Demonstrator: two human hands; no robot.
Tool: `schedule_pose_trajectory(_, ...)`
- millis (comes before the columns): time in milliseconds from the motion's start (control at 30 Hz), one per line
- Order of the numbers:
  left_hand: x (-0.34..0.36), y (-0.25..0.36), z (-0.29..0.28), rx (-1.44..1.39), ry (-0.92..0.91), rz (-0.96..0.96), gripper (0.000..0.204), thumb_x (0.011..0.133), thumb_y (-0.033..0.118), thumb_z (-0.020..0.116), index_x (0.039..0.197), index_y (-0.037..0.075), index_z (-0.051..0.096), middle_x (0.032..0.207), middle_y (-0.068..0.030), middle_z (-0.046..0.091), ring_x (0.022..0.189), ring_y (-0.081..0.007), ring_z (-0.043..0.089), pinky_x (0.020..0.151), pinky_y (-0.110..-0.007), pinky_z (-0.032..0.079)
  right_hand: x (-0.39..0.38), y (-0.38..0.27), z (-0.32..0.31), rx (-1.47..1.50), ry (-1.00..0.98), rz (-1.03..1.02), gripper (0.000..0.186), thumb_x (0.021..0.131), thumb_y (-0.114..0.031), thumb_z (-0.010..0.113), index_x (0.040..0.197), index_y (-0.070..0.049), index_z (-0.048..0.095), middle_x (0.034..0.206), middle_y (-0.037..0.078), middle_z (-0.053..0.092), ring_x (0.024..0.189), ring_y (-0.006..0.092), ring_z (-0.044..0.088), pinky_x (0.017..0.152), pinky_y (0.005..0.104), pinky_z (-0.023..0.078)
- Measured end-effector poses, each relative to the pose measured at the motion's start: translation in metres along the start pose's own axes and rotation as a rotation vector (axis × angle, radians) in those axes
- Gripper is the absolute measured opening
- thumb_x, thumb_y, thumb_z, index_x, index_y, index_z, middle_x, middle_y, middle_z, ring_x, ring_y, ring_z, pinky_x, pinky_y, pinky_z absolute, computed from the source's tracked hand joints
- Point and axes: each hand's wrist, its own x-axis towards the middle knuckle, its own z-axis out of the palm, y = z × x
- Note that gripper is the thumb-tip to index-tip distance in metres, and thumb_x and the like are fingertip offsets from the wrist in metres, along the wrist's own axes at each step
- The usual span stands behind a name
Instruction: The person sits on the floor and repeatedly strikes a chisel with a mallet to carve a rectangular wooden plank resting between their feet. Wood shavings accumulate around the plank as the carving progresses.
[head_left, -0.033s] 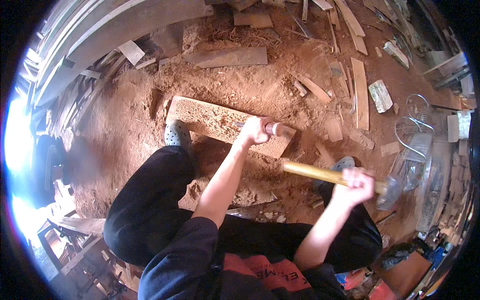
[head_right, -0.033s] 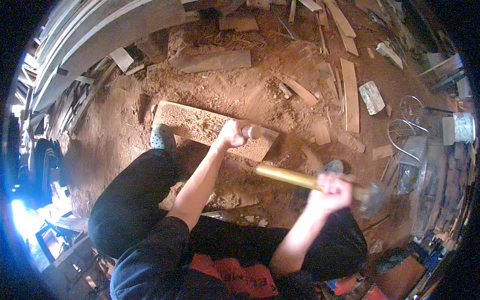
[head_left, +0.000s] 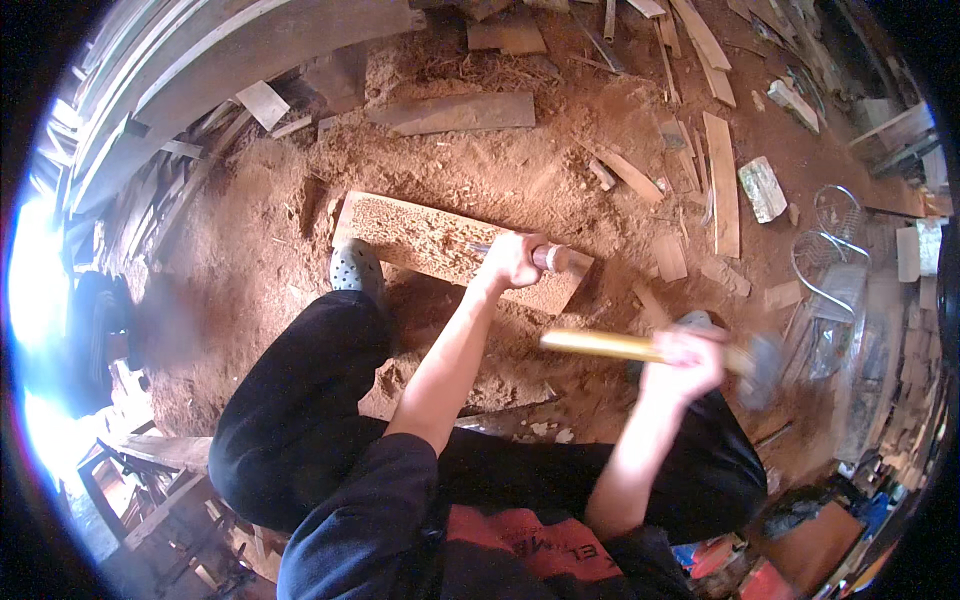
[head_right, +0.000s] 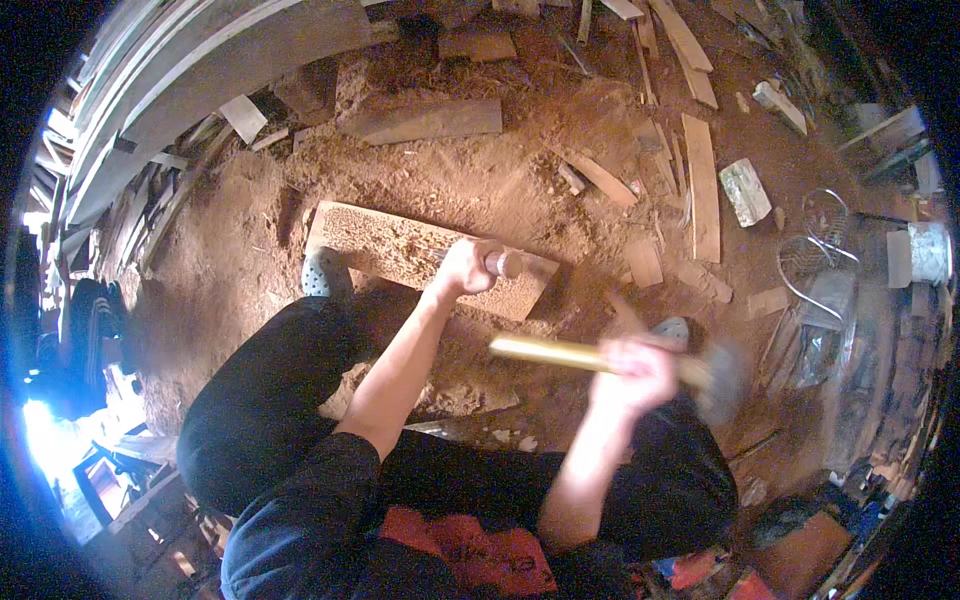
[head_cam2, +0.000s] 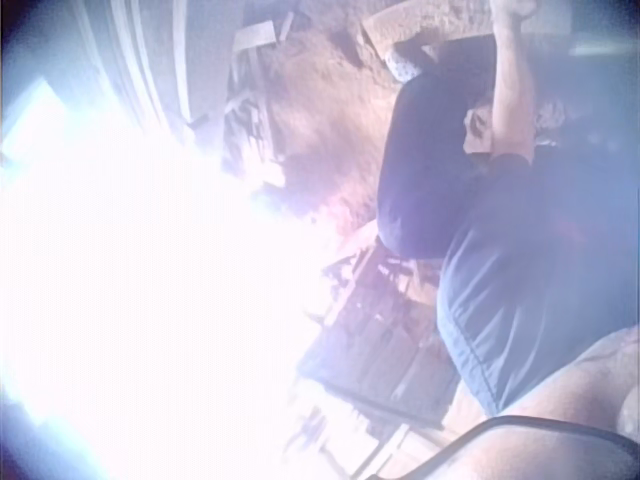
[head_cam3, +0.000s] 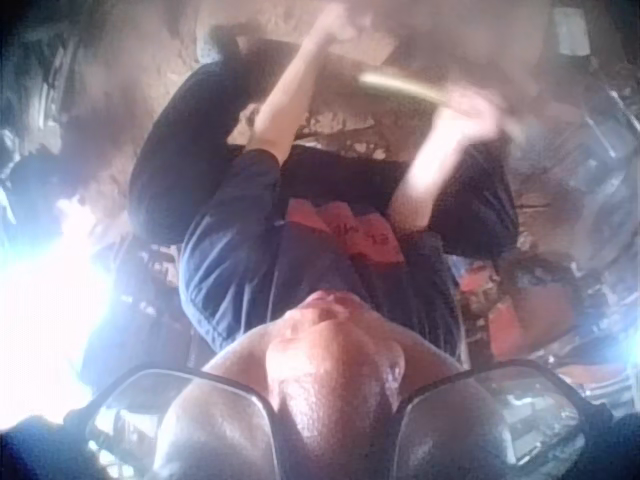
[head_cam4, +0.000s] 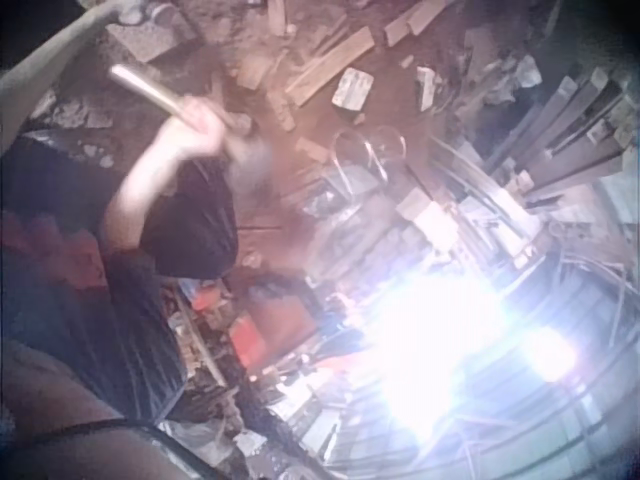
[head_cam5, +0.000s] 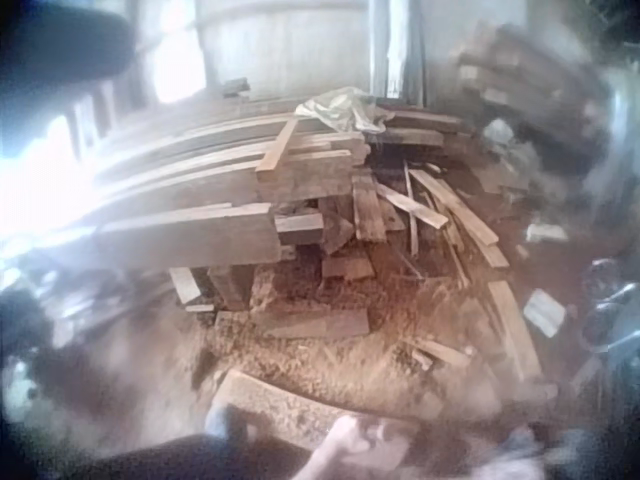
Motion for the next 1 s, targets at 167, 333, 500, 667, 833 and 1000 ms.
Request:
schedule_pose_trajectory(167,0.002,-0.007,-0.014,0.012,-0.049,-0.003,0.026,0.055,0.014,0.057,0.08,0.009,0.063,0.073,-0.0166,0.063,0.075,-0.035,0.062,0.068,-0.041,0.05,0.016,0.125,-0.02,-1.263,-0.175,0.43,0.008,0.067,-0.001,0.058,0.072,-0.005,0.053,0.051,0.003,0.05,0.036,0.0121,0.045,0.032,0.0268,0.035)
schedule_pose_trajectory(333,0.005,-0.015,-0.013,0.029,0.005,-0.019,0.02,0.059,0.016,0.057,0.077,0.008,0.062,0.074,-0.0173,0.063,0.076,-0.0371,0.061,0.066,-0.042,0.049,-0.01,0.035,0.031,-0.355,0.116,0.365,0.016,0.067,0.003,0.052,0.071,-0.01,0.044,0.049,-0.002,0.037,0.033,0.0094,0.034,0.031,0.0248,0.03)
schedule_pose_trajectory(500,0.003,-0.006,-0.01,0.045,-0.018,-0.023,0.023,0.058,0.016,0.056,0.078,0.008,0.063,0.077,-0.0164,0.064,0.075,-0.0359,0.062,0.068,-0.041,0.049,-0.001,0.064,0.036,-0.233,0.185,0.151,0.016,0.069,0.002,0.052,0.067,-0.013,0.046,0.05,-0.001,0.041,0.036,0.0109,0.038,0.036,0.0263,0.036)
schedule_pose_trajectory(667,0.007,-0.011,-0.016,0.076,-0.042,-0.022,0.018,0.061,0.019,0.06,0.077,0.01,0.062,0.075,-0.0168,0.063,0.077,-0.0365,0.061,0.066,-0.043,0.049,0.04,0.133,-0.033,-1.339,-0.244,0.335,0.015,0.062,-0.011,0.062,0.055,-0.002,0.053,0.045,0.004,0.05,0.035,0.0144,0.048,0.032,0.0292,0.038)
schedule_pose_trajectory(833,-0.011,-0.04,-0.021,-0.003,0.17,-0.073,0.019,0.057,0.015,0.059,0.074,0.007,0.062,0.073,-0.0119,0.066,0.072,-0.0279,0.065,0.063,-0.038,0.05,0.037,0.128,-0.059,-1.49,-0.102,0.474,0.017,0.064,-0.014,0.059,0.057,0.001,0.056,0.048,0.013,0.055,0.04,0.0241,0.056,0.038,0.0364,0.043)
schedule_pose_trajectory(1000,-0.051,-0.104,-0.156,-1.122,0.872,0.134,0.037,0.044,-0.008,0.041,0.074,0.009,0.056,0.063,-0.0013,0.052,0.052,-0.0119,0.047,0.045,-0.026,0.038,0.043,0.179,-0.129,-1.689,-0.23,0.301,0.016,0.065,-0.009,0.057,0.053,0.001,0.054,0.045,0.011,0.052,0.036,0.02,0.051,0.034,0.0346,0.04)
